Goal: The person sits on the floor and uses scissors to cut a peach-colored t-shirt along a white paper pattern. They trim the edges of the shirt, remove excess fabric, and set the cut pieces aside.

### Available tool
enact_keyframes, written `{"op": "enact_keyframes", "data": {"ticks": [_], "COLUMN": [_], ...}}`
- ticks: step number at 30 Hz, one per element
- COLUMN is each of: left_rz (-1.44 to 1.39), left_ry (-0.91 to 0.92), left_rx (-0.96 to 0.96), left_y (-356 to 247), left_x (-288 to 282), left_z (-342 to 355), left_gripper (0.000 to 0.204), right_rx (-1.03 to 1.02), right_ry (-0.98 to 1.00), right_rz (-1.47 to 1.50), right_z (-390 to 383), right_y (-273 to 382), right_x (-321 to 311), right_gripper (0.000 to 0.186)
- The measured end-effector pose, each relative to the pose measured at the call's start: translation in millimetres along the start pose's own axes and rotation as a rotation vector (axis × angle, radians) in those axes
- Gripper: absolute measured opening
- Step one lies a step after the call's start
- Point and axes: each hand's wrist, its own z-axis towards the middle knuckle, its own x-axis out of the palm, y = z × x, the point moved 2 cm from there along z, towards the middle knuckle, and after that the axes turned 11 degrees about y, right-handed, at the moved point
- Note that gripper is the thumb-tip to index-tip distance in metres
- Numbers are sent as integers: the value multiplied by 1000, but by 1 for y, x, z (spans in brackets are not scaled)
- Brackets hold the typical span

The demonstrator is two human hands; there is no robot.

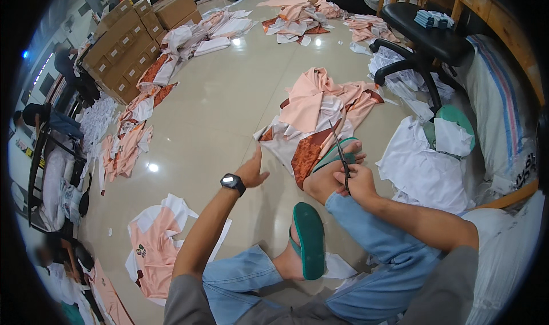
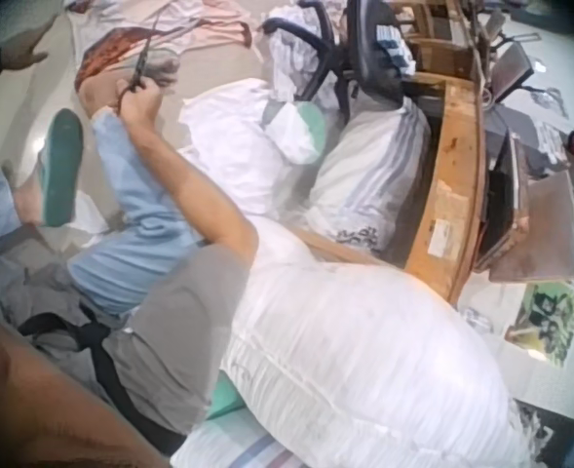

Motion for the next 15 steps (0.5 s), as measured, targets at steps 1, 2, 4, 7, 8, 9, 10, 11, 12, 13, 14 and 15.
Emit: {"op": "enact_keyframes", "data": {"ticks": [1,2,4,7,8,9,10,11,12,13,14,15], "left_rz": [29,10,-32,115,202,263,321,380,411,443,475,508], "left_ry": [119,151,207,105,56,84,115,146,135,136,138,180], "left_rx": [-84,-47,18,161,239,260,282,304,312,306,301,268], "left_y": [6,7,4,-7,-17,-23,-29,-32,-38,-40,-43,-50], "left_x": [10,18,37,71,79,84,89,90,88,85,82,73], "left_z": [-3,-1,11,53,73,86,98,112,130,140,149,165], "left_gripper": [103,102,99,83,78,74,70,66,65,64,63,61], "right_rx": [14,27,30,-10,-6,-1,8,34,64,100,105,119], "right_ry": [1,1,26,89,114,148,180,211,226,255,271,279], "right_rz": [18,37,61,106,100,104,109,98,77,68,71,68], "right_z": [-3,-8,-11,-13,-16,-18,-21,-22,-25,-26,-26,-26], "right_y": [1,3,2,-6,-5,-3,-1,2,6,8,9,9], "right_x": [3,6,12,19,17,19,21,24,24,26,28,29], "right_gripper": [34,35,36,35,35,35,34,36,37,38,39,40]}}
